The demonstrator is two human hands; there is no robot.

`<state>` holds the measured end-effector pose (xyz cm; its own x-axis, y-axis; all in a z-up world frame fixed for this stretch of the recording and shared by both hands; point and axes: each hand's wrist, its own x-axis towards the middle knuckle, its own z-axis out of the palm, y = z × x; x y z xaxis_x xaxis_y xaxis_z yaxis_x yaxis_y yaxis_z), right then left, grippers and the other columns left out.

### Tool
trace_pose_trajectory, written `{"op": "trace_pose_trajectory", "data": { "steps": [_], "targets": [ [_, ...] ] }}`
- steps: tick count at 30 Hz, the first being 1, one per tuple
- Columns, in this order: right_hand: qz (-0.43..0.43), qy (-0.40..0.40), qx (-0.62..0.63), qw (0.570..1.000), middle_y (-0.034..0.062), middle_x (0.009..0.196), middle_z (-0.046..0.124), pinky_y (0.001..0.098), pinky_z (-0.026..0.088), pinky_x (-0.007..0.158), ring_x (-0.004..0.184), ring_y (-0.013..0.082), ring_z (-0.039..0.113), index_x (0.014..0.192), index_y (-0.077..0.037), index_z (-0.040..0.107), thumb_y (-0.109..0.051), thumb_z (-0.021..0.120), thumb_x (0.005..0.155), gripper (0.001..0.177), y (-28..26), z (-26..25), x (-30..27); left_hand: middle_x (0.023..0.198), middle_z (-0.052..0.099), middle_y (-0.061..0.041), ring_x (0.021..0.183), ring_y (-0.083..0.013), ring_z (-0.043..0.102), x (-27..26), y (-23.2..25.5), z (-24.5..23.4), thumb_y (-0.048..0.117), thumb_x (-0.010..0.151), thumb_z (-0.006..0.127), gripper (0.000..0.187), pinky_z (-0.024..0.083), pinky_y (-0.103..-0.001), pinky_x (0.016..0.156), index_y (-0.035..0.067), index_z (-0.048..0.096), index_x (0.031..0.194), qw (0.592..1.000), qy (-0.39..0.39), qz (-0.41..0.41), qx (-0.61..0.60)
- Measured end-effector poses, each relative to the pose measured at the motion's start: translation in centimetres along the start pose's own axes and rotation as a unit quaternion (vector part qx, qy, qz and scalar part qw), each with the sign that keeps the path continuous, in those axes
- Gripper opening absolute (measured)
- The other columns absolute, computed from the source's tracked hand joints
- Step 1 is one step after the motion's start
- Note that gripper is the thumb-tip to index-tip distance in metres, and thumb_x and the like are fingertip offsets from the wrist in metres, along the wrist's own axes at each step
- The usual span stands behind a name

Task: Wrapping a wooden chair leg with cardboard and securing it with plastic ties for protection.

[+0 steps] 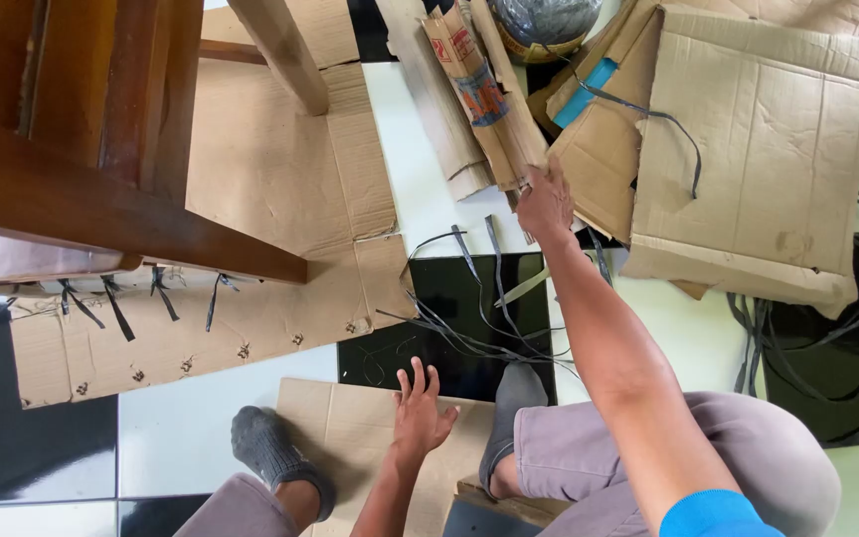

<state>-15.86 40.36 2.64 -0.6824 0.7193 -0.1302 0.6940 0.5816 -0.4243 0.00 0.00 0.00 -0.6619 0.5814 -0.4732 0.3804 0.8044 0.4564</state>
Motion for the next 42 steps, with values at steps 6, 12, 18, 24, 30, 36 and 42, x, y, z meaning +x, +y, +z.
{"op": "trace_pose_trajectory", "data": {
  "steps": [6, 12, 18, 24, 30, 36, 42],
  "targets": [
    [-0.167, 0.133, -0.139, 0.967, 0.0214, 0.169, 0.015, 0.0633, 0.023, 0.12, 0.152, 0.0449, 0.02, 0.131, -0.015, 0.068, -0.045, 0.063, 0.101, 0.043, -1.6, 0.1, -1.2, 0.169, 0.006, -0.021, 0.149, -0.0593, 0.01, 0.4, 0.6, -0.6, 0.046, 0.083, 0.074, 0.095, 0.028, -0.07, 0.111, 0.004, 0.031, 0.156, 0.998, -0.048, -0.031, 0.008],
    [-0.046, 0.021, -0.175, 0.983, 0.0119, 0.172, 0.016, 0.0681, 0.017, 0.12, 0.154, 0.0441, 0.014, 0.117, -0.02, 0.077, -0.043, 0.06, 0.101, 0.033, -3.3, 1.2, 0.4, 0.17, 0.004, -0.018, 0.151, -0.0559, 0.006, 0.2, 0.5, -1.1, 0.045, 0.085, 0.074, 0.094, 0.027, -0.07, 0.113, 0.006, 0.029, 0.157, 0.997, -0.067, -0.038, -0.027],
    [-0.069, 0.271, 0.054, 0.959, 0.0092, 0.152, 0.049, 0.0509, 0.033, 0.116, 0.137, 0.0319, 0.046, 0.089, -0.012, 0.07, -0.023, 0.07, 0.1, 0.015, -4.7, 0.6, -1.3, 0.171, 0.001, -0.017, 0.153, -0.0539, 0.003, 0.4, 0.5, -0.9, 0.05, 0.085, 0.072, 0.096, 0.025, -0.068, 0.114, 0.007, 0.027, 0.158, 0.996, -0.075, -0.046, -0.013],
    [0.05, 0.04, 0.637, 0.768, 0.0014, 0.097, 0.051, 0.0297, 0.047, 0.084, 0.086, 0.0115, 0.049, 0.103, -0.01, 0.062, -0.028, 0.051, 0.108, 0.022, -9.7, -1.1, -9.6, 0.17, 0.01, -0.018, 0.15, -0.0547, 0.014, 1.2, -0.4, 0.9, 0.056, 0.083, 0.069, 0.093, 0.032, -0.064, 0.109, 0.008, 0.035, 0.155, 0.998, -0.037, -0.046, 0.012],
    [0.215, -0.17, 0.775, 0.569, 0.0025, 0.126, 0.073, 0.0464, 0.052, 0.098, 0.111, 0.0274, 0.072, 0.126, -0.031, 0.071, -0.04, 0.07, 0.099, 0.028, -8.0, 5.7, -19.4, 0.121, 0.075, 0.005, 0.117, -0.0253, 0.069, 4.3, -1.8, -5.2, 0.065, 0.086, 0.065, 0.047, 0.058, -0.048, 0.096, 0.038, 0.073, 0.124, 0.929, 0.077, -0.231, -0.278],
    [0.247, -0.331, 0.718, 0.561, 0.0075, 0.113, 0.078, 0.0503, 0.059, 0.087, 0.094, 0.0286, 0.076, 0.115, -0.026, 0.073, -0.029, 0.066, 0.097, 0.019, -7.9, 5.5, -28.7, 0.157, 0.039, -0.03, 0.144, -0.0455, 0.043, -2.0, 3.8, -24.7, 0.041, 0.091, 0.073, 0.096, 0.039, -0.059, 0.118, 0.009, 0.02, 0.163, 0.779, 0.246, 0.013, -0.577],
    [0.187, -0.326, 0.578, 0.724, 0.0037, 0.106, 0.07, 0.0461, 0.06, 0.086, 0.096, 0.0247, 0.071, 0.121, -0.018, 0.07, -0.037, 0.074, 0.098, 0.03, -7.3, 9.9, -28.8, 0.086, 0.061, 0.001, 0.082, -0.0125, 0.057, -1.8, -1.4, -25.1, 0.002, 0.074, 0.069, 0.031, 0.048, -0.029, 0.075, 0.011, 0.069, 0.104, 0.711, 0.298, 0.038, -0.636]
  ]
}}
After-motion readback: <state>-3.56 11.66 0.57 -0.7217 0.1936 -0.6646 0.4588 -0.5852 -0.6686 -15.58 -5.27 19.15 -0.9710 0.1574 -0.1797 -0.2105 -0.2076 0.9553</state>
